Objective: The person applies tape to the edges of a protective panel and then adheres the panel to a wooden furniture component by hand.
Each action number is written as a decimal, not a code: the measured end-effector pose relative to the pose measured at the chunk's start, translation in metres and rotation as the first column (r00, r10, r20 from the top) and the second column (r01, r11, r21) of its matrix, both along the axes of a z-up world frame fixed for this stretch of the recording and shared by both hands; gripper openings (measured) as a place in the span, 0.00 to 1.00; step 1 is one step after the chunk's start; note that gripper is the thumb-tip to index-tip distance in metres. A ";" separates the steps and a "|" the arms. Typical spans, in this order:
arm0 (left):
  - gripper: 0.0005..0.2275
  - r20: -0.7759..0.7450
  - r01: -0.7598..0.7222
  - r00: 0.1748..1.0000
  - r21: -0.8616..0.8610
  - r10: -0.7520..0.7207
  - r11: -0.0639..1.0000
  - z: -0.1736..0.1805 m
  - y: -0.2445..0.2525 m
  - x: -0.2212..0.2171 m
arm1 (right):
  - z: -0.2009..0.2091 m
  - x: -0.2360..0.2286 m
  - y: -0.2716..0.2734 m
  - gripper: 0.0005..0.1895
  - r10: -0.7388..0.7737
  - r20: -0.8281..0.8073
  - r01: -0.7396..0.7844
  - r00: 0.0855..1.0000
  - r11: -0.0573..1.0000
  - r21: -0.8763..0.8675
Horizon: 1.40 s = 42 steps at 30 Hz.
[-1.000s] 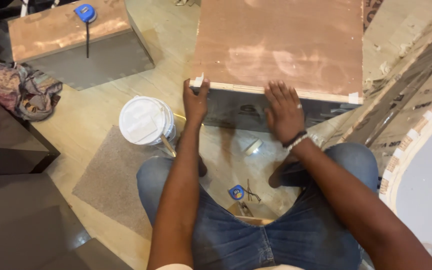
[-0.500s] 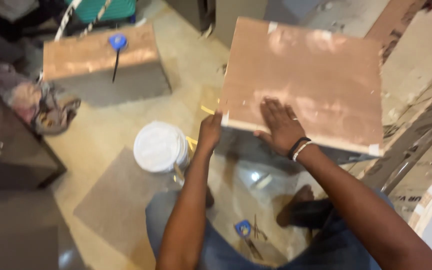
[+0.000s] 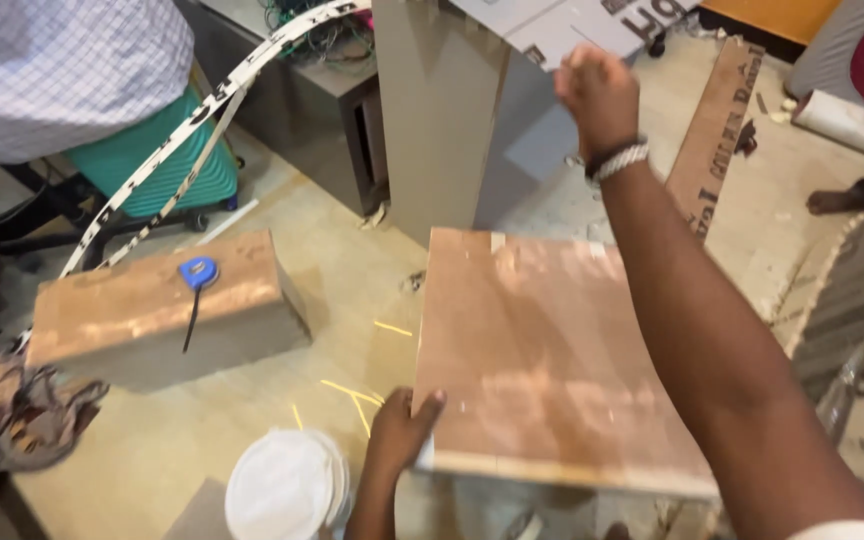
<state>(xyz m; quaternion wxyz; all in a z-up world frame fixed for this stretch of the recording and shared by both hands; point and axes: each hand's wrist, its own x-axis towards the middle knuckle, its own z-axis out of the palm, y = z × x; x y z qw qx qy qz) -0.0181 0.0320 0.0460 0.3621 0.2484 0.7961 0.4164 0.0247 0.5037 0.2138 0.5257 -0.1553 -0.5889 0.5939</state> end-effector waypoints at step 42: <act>0.24 0.407 -0.012 0.910 0.206 -0.074 0.978 0.030 0.086 -0.042 | -0.196 -0.091 0.154 0.14 -0.227 0.765 0.408 0.602 0.911 -0.051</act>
